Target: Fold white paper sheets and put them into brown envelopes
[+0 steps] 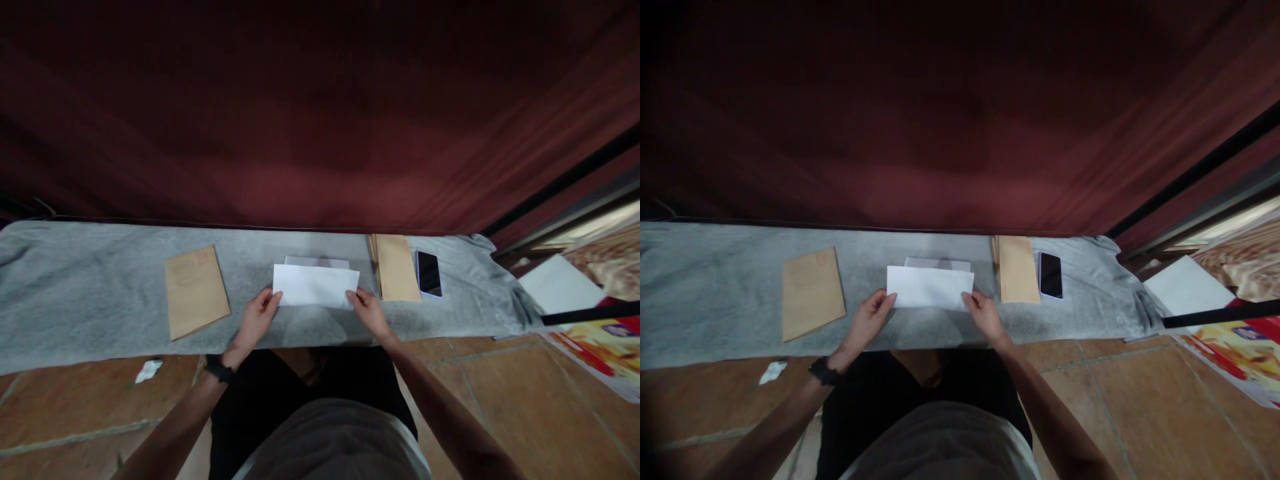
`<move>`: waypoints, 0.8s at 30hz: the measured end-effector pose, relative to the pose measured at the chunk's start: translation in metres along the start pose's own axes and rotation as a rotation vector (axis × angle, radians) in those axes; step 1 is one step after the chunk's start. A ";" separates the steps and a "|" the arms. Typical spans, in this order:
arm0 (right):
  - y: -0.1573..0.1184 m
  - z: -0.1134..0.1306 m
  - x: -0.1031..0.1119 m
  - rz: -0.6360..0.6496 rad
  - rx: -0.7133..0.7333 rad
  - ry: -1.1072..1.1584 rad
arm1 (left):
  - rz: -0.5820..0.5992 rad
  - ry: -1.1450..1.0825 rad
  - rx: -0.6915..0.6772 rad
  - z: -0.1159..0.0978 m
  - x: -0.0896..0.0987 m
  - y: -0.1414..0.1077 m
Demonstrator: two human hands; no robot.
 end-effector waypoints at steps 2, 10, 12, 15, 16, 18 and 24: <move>0.001 0.002 0.003 0.062 0.012 0.113 | 0.076 -0.092 0.054 0.002 0.001 0.000; -0.023 -0.006 0.024 0.406 0.364 -0.017 | 0.643 -0.011 -0.026 0.009 0.021 -0.014; -0.030 -0.007 0.022 0.362 0.454 -0.206 | 0.649 0.140 -0.187 0.009 0.018 -0.016; -0.037 -0.005 0.019 0.363 0.540 -0.374 | 0.680 0.317 -0.355 0.008 0.014 -0.018; -0.038 -0.003 0.020 0.367 0.554 -0.388 | 0.690 0.342 -0.380 0.007 0.014 -0.019; -0.039 0.001 0.022 0.358 0.547 -0.368 | 0.663 0.348 -0.382 0.006 0.016 -0.021; -0.031 0.006 0.019 0.206 0.257 -0.238 | 0.335 0.298 -0.101 0.008 0.012 -0.019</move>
Point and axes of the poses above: each hand's wrist, its own y-axis towards the middle knuckle, its own x-axis out of the back of the hand, z = x × y, the point moved 1 cm from there along y, towards the middle knuckle, and after that the axes turned 11 degrees about -y, right-handed, at the moved point
